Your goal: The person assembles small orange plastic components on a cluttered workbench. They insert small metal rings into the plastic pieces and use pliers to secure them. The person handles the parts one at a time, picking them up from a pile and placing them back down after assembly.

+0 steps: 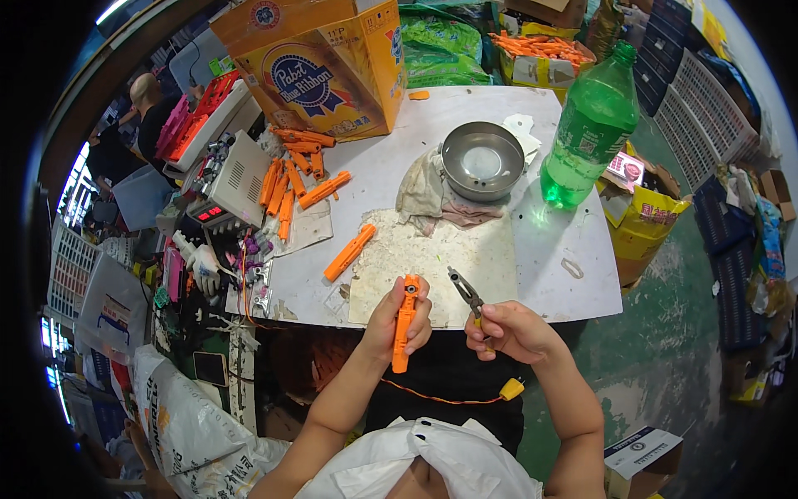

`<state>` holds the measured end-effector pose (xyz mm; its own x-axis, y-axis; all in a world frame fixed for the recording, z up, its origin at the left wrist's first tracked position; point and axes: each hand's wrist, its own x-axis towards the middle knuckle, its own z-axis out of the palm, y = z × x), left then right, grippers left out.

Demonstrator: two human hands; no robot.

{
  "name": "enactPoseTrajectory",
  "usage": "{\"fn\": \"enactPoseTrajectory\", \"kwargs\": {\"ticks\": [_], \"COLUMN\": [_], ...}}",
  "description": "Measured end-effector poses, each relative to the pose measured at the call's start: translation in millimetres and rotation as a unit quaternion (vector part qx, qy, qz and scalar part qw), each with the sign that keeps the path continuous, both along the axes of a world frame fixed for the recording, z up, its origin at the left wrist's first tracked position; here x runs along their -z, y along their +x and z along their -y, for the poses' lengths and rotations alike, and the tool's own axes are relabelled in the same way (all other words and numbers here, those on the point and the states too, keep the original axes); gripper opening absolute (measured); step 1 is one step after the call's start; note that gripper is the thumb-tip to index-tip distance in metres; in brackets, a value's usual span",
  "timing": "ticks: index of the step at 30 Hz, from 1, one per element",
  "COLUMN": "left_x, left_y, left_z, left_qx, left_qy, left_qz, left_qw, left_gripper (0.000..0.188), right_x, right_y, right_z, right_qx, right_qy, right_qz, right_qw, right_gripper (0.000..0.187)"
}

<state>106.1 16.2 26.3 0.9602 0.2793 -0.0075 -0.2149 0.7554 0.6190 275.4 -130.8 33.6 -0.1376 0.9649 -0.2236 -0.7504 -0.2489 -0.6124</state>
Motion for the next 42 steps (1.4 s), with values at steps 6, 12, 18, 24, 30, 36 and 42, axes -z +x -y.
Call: {"fn": "enactPoseTrajectory", "kwargs": {"ticks": [6, 12, 18, 24, 30, 36, 42], "left_x": [-1.7, -0.1, 7.0, 2.8, 10.6, 9.4, -3.1], "left_y": [0.2, 0.3, 0.2, -1.8, -3.5, -7.1, -16.0], "left_z": [5.5, 7.5, 5.9, 2.9, 0.4, -7.0, -14.6], "left_qx": [0.016, 0.017, -0.052, -0.060, -0.078, -0.145, -0.088], "left_qy": [-0.026, -0.035, 0.027, 0.075, 0.108, 0.082, 0.121], "left_qz": [0.022, 0.016, 0.037, -0.025, 0.007, 0.079, 0.032], "left_qw": [0.999, 0.999, 0.998, 0.995, 0.991, 0.983, 0.988], "left_gripper": [0.043, 0.044, 0.041, 0.035, 0.029, 0.029, 0.031], "right_x": [-1.1, 4.4, 7.8, 19.3, 23.8, 4.8, -34.4], "right_y": [-6.7, -9.9, -14.4, -19.9, -29.2, -40.3, -35.5], "right_z": [0.4, -1.3, -2.9, -2.3, -2.7, 3.0, 7.9], "right_qx": [-0.013, -0.024, -0.034, -0.084, -0.108, -0.059, 0.229], "right_qy": [-0.004, -0.006, -0.012, -0.016, 0.005, 0.008, 0.207], "right_qz": [0.013, 0.001, -0.028, -0.117, -0.166, 0.050, 0.771], "right_qw": [1.000, 1.000, 0.999, 0.989, 0.980, 0.997, 0.557], "right_gripper": [0.043, 0.044, 0.044, 0.045, 0.044, 0.041, 0.021]}}
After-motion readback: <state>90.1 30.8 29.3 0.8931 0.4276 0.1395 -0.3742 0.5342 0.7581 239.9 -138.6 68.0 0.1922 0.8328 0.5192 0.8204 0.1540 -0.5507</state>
